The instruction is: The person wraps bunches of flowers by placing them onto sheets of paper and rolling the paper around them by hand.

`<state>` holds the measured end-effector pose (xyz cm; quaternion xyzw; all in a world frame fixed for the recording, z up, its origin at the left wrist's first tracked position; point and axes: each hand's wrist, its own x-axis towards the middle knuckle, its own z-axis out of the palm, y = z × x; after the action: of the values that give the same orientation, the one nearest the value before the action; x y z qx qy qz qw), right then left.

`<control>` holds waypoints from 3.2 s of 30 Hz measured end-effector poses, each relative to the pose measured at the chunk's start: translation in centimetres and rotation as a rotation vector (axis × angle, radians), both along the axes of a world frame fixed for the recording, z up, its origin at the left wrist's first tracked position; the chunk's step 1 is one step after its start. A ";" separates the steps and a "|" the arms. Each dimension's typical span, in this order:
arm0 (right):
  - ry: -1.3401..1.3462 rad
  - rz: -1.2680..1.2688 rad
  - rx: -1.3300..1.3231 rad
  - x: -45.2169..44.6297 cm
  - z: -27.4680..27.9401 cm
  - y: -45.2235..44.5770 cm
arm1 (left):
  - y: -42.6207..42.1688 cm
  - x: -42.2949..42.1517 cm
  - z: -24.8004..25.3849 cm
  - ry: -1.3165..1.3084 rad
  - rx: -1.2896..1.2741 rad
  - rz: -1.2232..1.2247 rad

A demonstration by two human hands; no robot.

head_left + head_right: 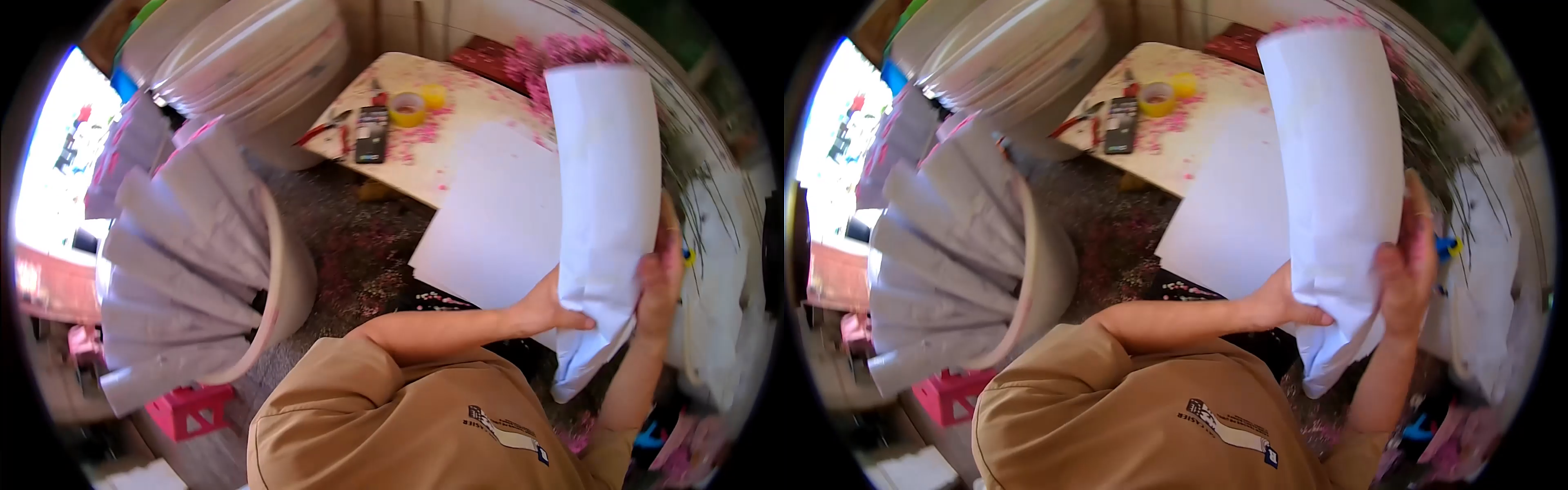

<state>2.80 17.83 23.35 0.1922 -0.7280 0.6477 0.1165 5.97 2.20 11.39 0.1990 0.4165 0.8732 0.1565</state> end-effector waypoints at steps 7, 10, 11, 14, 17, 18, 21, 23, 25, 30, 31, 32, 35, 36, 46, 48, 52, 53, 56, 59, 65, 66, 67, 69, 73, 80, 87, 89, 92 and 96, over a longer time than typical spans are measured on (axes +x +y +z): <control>0.095 0.099 0.222 -5.5 3.8 -1.0 | -19.1 -8.7 13.8 0.272 0.004 0.523; -0.133 0.128 0.256 -7.7 -0.2 1.5 | -32.8 -9.7 17.3 0.694 -0.754 1.082; -0.135 0.130 0.246 -9.0 -2.6 3.0 | -35.8 -8.0 22.6 0.347 0.054 0.826; -0.254 0.095 0.438 -11.3 -8.8 5.4 | -48.5 0.0 28.0 0.814 -0.997 1.345; -0.385 0.194 0.455 -11.2 -12.4 5.2 | -59.7 10.8 33.3 0.891 -1.441 1.615; -0.386 0.213 0.450 -11.3 -13.1 5.1 | -61.4 15.4 35.1 0.875 -1.578 1.619; -0.444 0.235 0.531 -11.4 -14.8 4.8 | -62.2 25.5 39.7 0.521 -1.456 1.798; -0.452 0.218 0.470 -11.6 -15.9 4.5 | -60.3 29.0 40.4 0.148 -0.969 1.921; -0.446 0.254 0.483 -12.2 -17.1 4.9 | -61.6 32.9 39.3 -0.058 -1.415 2.129; -0.431 0.274 0.484 -10.6 -18.6 5.5 | -68.6 36.7 29.5 -0.188 -2.012 2.119; -0.426 0.264 0.475 -10.4 -19.2 6.5 | -73.3 37.5 25.4 -0.110 -2.055 2.139; -0.407 0.240 0.541 -9.5 -18.8 7.3 | -78.6 38.4 21.6 -0.300 -2.104 2.040; -0.355 0.144 0.608 -6.5 -17.6 9.5 | -68.9 31.3 17.6 -0.717 -2.138 1.983; -0.367 0.140 0.571 -6.0 -17.9 10.6 | -76.2 32.4 14.8 0.422 -2.557 1.883; -1.039 0.193 -0.014 14.2 -25.6 17.7 | -29.1 -8.7 -4.0 0.400 -1.433 0.737; -1.125 0.094 -0.100 18.4 -28.6 18.4 | -17.2 -12.7 -6.7 0.498 -1.218 0.463; -1.260 -0.321 -0.514 24.5 -40.1 18.9 | 5.4 -16.2 -8.3 0.522 -0.989 0.015; -1.261 -0.539 -0.655 25.2 -43.4 19.1 | 10.3 -16.2 -8.4 0.538 -0.969 -0.045; -1.335 -0.777 -0.883 25.2 -50.6 20.3 | 21.8 -16.3 -9.2 0.617 -0.976 -0.190; -1.352 -0.865 -0.864 22.0 -53.0 21.9 | 27.8 -17.2 -12.6 0.696 -1.154 -0.183; -1.273 -0.814 -0.120 14.9 -74.7 26.8 | 28.8 -16.3 -13.9 0.849 -1.187 0.037; -1.262 -0.872 -0.175 13.1 -73.4 28.4 | 28.7 -16.4 -13.9 0.870 -1.212 0.035; -1.266 -0.851 -0.191 11.2 -73.1 29.3 | 28.7 -16.5 -13.8 0.875 -1.236 0.035; -1.201 -1.118 -0.727 8.4 -72.9 30.7 | 28.6 -16.6 -13.6 0.797 -1.219 -0.024; -1.352 -1.309 -0.937 5.9 -74.4 31.6 | 28.4 -17.2 -14.3 0.864 -1.153 -0.004; -1.353 -1.435 -1.102 5.6 -74.2 34.1 | 28.3 -17.3 -14.0 0.853 -1.156 -0.049; -0.782 -1.391 -1.455 11.1 -64.8 37.2 | 28.5 -17.2 -14.0 0.788 -1.130 -0.043; -0.478 -1.288 -1.563 13.9 -61.7 38.5 | 28.8 -16.9 -13.6 0.788 -1.136 -0.026; -0.359 -1.141 -1.564 18.4 -54.3 42.6 | 29.1 -17.0 -13.6 0.828 -1.130 0.031; -0.140 -1.333 -1.271 23.7 -33.4 51.3 | 28.8 -16.6 -13.5 0.928 -1.151 0.085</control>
<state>26.54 69.14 -10.02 -0.4065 -0.2011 0.7347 0.5045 -10.59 31.04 -2.11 0.4178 0.8392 0.3479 0.0099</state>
